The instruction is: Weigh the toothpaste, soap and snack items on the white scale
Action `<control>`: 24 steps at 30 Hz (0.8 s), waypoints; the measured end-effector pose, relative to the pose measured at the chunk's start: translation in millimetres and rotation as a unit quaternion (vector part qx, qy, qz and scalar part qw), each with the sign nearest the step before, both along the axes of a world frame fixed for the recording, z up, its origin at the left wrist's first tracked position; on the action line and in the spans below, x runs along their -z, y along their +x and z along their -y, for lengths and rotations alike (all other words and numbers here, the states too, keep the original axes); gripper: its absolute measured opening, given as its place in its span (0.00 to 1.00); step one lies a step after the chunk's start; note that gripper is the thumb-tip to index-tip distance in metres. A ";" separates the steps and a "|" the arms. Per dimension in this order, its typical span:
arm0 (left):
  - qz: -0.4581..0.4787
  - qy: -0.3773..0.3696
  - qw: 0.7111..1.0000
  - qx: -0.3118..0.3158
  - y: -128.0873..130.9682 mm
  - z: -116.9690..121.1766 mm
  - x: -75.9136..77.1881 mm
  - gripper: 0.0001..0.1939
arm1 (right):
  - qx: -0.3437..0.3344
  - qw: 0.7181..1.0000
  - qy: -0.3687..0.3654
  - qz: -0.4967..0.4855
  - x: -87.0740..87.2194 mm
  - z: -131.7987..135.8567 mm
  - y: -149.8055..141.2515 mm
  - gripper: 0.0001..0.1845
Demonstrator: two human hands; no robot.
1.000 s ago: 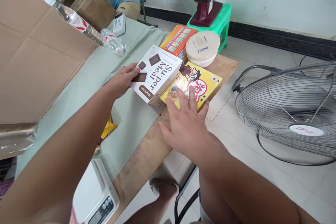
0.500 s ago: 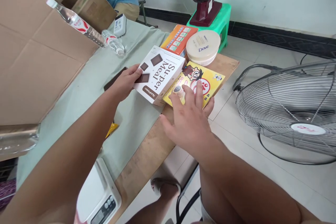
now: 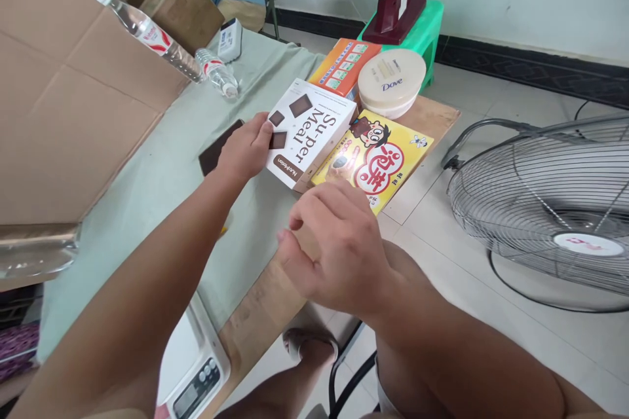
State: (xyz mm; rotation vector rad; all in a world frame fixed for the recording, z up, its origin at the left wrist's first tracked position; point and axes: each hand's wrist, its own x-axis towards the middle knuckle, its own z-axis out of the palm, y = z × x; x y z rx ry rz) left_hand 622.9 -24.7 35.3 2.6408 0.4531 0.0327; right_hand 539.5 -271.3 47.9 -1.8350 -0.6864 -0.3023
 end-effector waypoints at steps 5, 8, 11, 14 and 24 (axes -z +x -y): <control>0.047 0.086 0.995 -0.025 -4.2 22.4 -19.1 0.12 | -0.006 0.999 -0.004 0.035 -1.8 -7.2 -10.8 0.14; 0.132 0.106 0.985 -0.031 -40.4 38.8 -38.7 0.06 | -0.052 0.998 -0.018 0.040 -2.8 -9.5 -18.7 0.18; 0.198 0.091 0.974 -0.055 -115.6 56.4 -57.2 0.20 | -0.139 0.989 -0.027 0.037 -2.9 -9.3 -28.4 0.21; 0.222 0.026 0.970 -0.101 -209.8 72.6 -64.4 0.21 | -0.234 0.970 -0.034 0.055 -3.9 -9.0 -41.0 0.23; 0.342 -0.151 0.877 -0.302 -404.5 67.0 -37.6 0.30 | -0.383 0.901 -0.113 0.167 2.9 -50.0 -111.2 0.24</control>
